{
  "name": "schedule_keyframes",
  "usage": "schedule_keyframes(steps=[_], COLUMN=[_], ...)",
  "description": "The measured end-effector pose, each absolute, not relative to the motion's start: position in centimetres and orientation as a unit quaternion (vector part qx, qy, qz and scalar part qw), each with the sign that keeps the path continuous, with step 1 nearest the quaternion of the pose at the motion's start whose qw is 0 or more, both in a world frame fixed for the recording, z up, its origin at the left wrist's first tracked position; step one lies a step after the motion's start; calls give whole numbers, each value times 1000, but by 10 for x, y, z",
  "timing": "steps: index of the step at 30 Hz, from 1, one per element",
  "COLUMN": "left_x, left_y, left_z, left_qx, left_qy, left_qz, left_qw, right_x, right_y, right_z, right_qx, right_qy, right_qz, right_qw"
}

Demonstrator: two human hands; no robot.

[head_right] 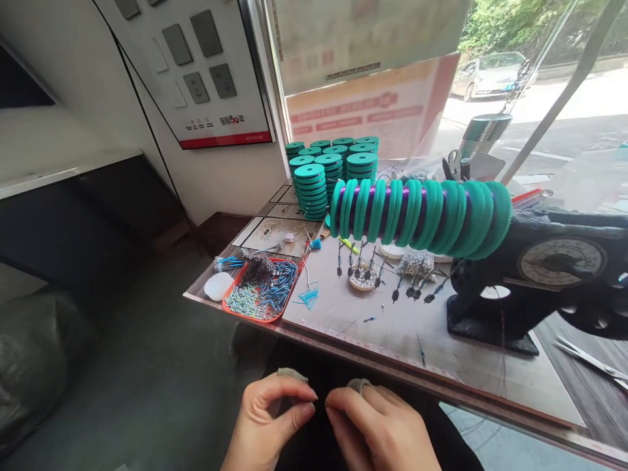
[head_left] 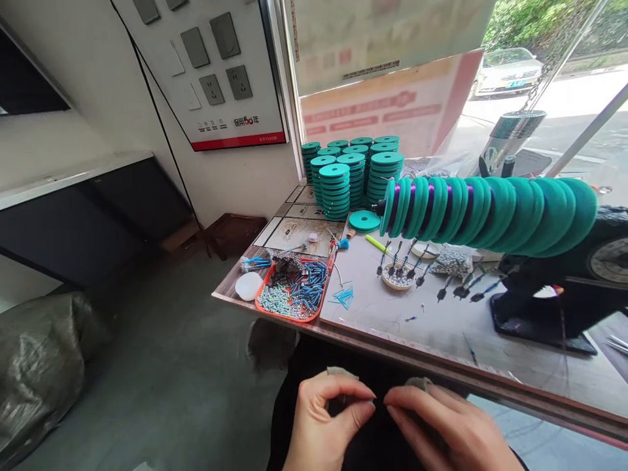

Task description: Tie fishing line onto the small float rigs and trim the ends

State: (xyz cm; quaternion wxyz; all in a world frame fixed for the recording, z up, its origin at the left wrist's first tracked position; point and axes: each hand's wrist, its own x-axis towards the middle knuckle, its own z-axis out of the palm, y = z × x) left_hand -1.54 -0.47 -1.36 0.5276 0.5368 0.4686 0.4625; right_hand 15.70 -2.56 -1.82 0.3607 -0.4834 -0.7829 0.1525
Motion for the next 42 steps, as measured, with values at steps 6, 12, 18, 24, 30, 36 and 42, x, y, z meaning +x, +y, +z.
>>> schedule_keyframes(steps=[6, 12, 18, 24, 30, 36, 42], left_x=[-16, -14, -12, -13, -14, -14, -15], left_y=[-5, -3, -3, -2, -1, -3, -5], left_z=[-12, -12, -17, -17, -16, -24, -29], left_qx=[600, 633, 614, 618, 636, 641, 650], left_qy=[466, 469, 466, 453, 451, 449, 450], left_qz=[465, 464, 477, 480, 464, 471, 480], left_qw=[453, 406, 422, 427, 421, 408, 380], right_x=[151, 148, 152, 149, 144, 144, 144], right_y=[-19, -25, -26, -24, -24, -24, -24], right_z=[-5, -19, -15, -12, -19, -23, -21], right_qx=[-459, -499, -501, -494, -501, -505, -503], right_qy=[-803, -742, -747, -759, -750, -752, -756], right_qz=[101, 199, 180, 139, 118, 118, 115], right_qw=[366, 401, 398, 401, 415, 408, 403])
